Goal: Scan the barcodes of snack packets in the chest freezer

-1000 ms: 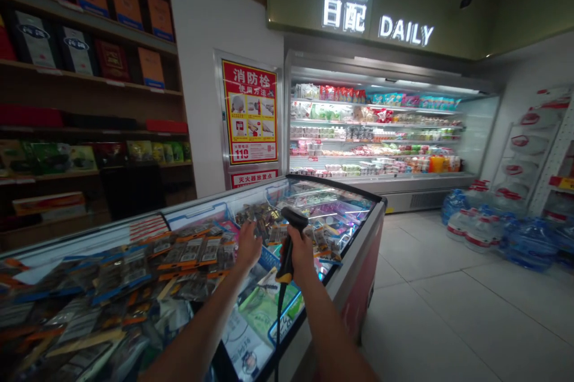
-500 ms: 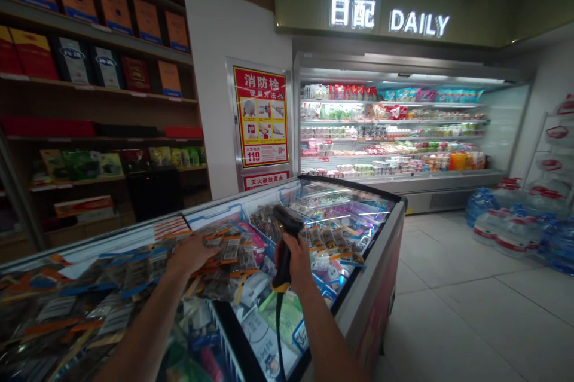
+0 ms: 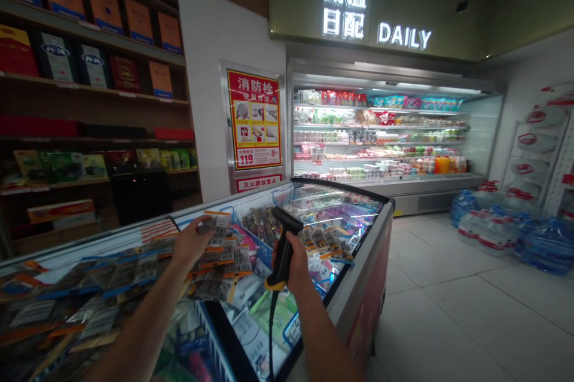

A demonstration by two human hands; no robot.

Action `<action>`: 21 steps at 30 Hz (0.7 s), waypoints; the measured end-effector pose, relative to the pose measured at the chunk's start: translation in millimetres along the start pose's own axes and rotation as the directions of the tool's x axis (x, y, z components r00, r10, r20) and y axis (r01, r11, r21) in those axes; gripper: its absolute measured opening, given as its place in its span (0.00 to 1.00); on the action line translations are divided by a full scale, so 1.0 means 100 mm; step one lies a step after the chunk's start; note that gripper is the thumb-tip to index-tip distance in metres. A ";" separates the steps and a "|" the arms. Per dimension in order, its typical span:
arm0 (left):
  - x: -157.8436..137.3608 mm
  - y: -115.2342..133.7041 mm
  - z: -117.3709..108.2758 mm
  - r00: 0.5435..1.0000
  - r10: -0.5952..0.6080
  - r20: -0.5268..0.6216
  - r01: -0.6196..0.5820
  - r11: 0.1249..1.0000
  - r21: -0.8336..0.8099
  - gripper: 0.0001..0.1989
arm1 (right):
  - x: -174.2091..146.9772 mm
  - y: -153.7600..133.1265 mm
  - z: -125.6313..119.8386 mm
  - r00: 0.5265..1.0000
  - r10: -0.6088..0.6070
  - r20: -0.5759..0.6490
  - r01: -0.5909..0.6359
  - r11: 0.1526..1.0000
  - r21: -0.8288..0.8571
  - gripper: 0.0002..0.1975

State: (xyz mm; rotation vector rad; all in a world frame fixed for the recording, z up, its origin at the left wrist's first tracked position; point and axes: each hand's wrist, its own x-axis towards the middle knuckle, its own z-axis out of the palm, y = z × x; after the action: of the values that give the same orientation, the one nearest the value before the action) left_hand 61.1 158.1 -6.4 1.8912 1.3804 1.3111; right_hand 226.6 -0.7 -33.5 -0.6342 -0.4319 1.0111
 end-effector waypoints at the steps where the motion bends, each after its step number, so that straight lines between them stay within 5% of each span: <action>1: -0.03 0.02 0.06 1.000 -0.002 -0.003 0.002 0.996 -0.092 0.21 | -0.02 0.00 0.01 1.000 0.011 0.027 -0.011 1.000 0.008 0.14; 7: -0.15 0.03 0.37 0.991 -0.091 0.100 0.131 0.840 -0.527 0.27 | -0.08 0.01 0.01 0.979 0.082 0.185 -0.084 0.996 0.004 0.18; 14: -0.05 -0.09 0.44 0.994 -0.037 0.107 0.093 0.807 -0.583 0.32 | -0.08 0.09 -0.02 0.965 0.226 0.135 -0.188 0.950 -0.250 0.18; 21: -0.04 -0.09 0.37 0.997 -0.046 0.058 0.067 0.891 -0.450 0.32 | -0.08 0.07 -0.04 0.961 0.250 0.120 -0.220 0.950 -0.221 0.18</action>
State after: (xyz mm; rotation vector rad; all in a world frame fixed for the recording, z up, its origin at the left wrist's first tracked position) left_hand 89.4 163.8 -31.4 1.5412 0.9875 1.4044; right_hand 220.5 -6.1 -41.4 -0.8141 -0.6066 1.2564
